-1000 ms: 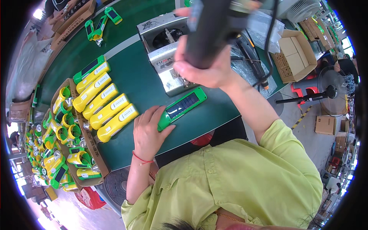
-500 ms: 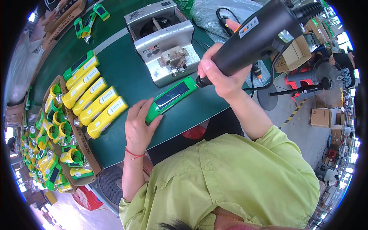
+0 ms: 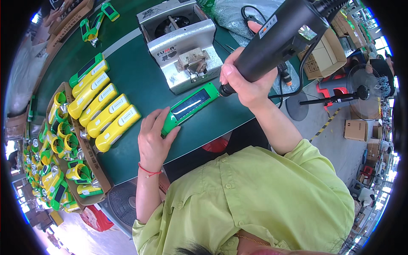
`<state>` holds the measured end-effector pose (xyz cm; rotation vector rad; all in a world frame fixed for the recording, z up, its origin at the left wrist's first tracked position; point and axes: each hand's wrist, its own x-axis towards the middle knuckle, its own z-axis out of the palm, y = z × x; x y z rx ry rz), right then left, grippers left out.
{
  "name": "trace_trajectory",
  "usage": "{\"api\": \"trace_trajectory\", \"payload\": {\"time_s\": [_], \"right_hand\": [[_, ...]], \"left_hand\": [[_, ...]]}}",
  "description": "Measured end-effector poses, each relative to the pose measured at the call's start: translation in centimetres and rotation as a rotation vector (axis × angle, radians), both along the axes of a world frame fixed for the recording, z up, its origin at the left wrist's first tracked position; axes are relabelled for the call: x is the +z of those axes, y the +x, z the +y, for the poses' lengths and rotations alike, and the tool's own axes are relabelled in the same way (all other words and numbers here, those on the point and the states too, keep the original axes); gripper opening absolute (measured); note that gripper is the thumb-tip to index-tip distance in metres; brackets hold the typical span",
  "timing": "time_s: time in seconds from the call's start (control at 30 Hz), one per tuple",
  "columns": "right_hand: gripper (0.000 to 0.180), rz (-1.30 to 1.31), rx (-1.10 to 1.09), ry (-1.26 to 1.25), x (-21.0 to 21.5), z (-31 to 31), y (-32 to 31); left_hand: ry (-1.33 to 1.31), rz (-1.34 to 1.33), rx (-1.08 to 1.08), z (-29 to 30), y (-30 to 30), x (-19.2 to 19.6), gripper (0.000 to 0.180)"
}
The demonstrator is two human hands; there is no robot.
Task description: The person secures internal components and device casings for handheld electronic devices by driving screws with an electric screwdriver.
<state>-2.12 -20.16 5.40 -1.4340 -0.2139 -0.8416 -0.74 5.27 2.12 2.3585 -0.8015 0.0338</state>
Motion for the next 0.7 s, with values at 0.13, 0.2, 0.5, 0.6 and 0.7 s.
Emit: {"api": "trace_trajectory", "payload": {"time_s": [0.13, 0.2, 0.5, 0.6, 0.7], "right_hand": [[0.042, 0.002, -0.004, 0.004, -0.02, 0.09, 0.39], [0.043, 0.005, -0.014, -0.013, -0.03, -0.04, 0.43], [0.045, -0.006, -0.022, -0.005, -0.25, 0.38, 0.90], [0.046, -0.005, -0.030, -0.060, -0.30, 0.14, 0.71], [0.046, -0.006, -0.032, -0.107, -0.32, 0.02, 0.53]], "left_hand": [[0.005, 0.010, 0.015, -0.08, -0.08, 0.00, 0.054], [0.008, -0.006, 0.010, -0.13, -0.03, 0.05, 0.054], [-0.009, -0.078, -0.005, 0.04, 0.07, -0.41, 0.056], [-0.022, -0.065, -0.013, 0.04, 0.19, -0.35, 0.056], [0.003, 0.000, 0.009, -0.01, 0.05, -0.03, 0.055]]}}
